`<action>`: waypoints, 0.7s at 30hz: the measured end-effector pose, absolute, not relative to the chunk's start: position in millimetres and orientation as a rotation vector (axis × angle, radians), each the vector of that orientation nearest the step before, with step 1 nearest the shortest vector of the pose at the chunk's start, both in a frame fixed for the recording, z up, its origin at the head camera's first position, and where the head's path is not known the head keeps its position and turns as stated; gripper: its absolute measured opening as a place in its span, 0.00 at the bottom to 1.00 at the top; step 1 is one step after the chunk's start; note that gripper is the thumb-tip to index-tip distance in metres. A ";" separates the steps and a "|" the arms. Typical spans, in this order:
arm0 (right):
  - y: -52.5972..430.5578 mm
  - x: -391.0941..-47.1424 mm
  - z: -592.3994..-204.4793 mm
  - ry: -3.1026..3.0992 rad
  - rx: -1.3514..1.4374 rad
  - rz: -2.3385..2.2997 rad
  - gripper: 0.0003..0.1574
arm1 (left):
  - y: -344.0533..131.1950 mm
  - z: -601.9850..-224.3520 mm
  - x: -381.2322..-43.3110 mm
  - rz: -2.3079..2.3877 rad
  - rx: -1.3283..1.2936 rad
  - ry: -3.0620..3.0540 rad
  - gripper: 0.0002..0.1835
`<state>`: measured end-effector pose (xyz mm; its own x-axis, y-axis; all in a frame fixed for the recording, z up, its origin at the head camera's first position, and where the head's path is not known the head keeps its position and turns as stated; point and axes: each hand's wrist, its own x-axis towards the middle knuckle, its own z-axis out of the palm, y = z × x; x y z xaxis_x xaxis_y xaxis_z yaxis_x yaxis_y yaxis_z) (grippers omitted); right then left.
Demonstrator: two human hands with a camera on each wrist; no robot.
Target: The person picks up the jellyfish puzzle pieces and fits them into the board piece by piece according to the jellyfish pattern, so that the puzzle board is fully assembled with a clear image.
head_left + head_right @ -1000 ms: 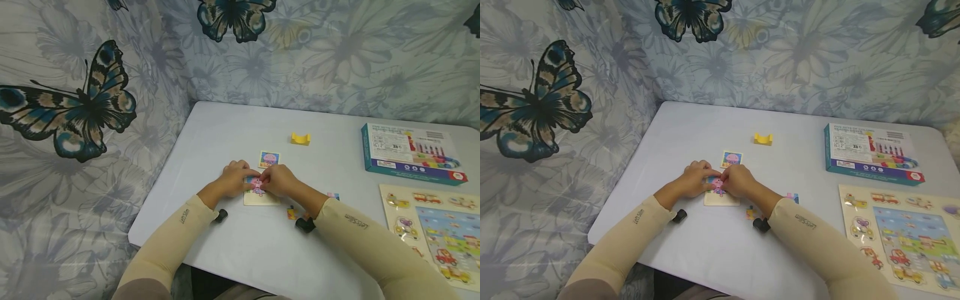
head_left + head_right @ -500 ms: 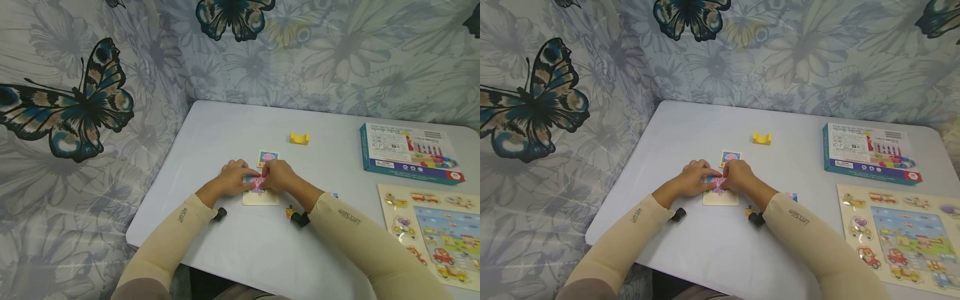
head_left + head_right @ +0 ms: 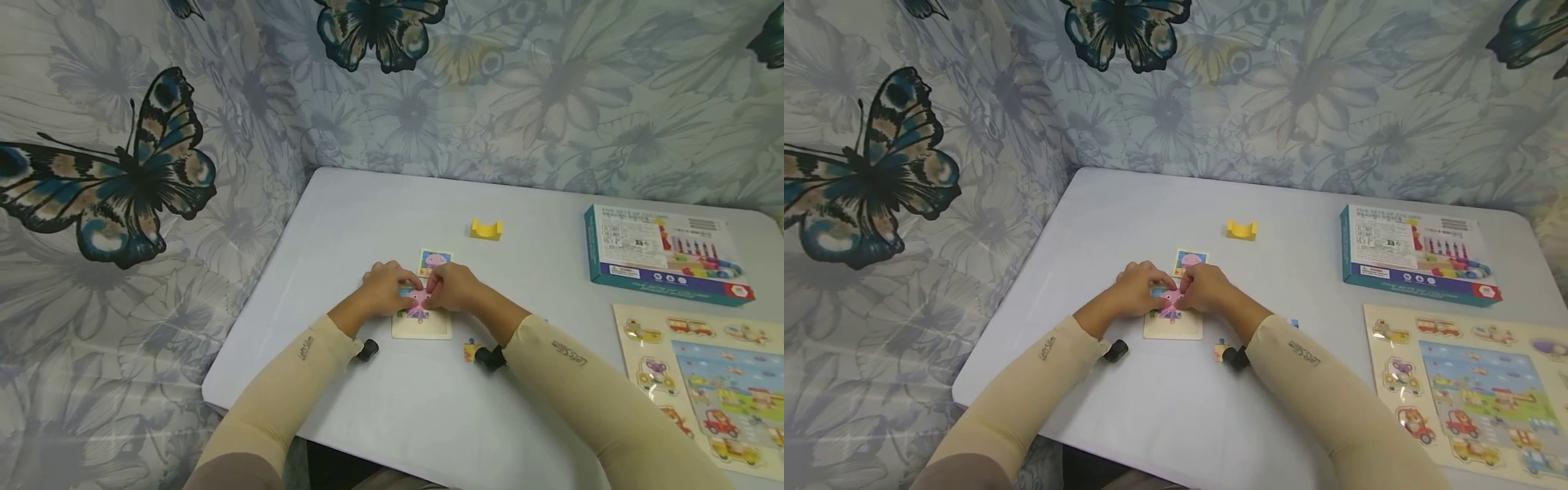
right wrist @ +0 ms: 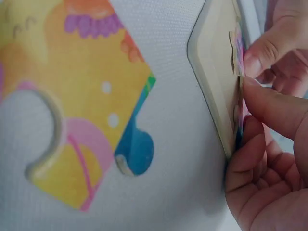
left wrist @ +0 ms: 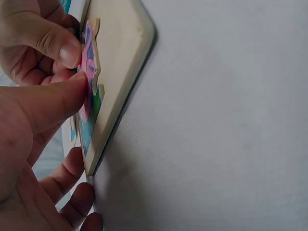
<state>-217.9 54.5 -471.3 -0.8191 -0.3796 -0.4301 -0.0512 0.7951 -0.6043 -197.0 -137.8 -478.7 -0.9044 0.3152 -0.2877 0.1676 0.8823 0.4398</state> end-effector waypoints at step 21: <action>59.3 -228.0 -469.2 2.306 -0.321 -0.818 0.13 | -144.1 -484.9 -206.8 0.718 0.337 2.580 0.11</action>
<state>-228.0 59.3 -469.2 -0.7516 -0.4232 -0.5060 -0.0096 0.7740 -0.6332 -206.8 -144.1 -484.9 -0.8738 0.3413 -0.3463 0.1134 0.8356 0.5375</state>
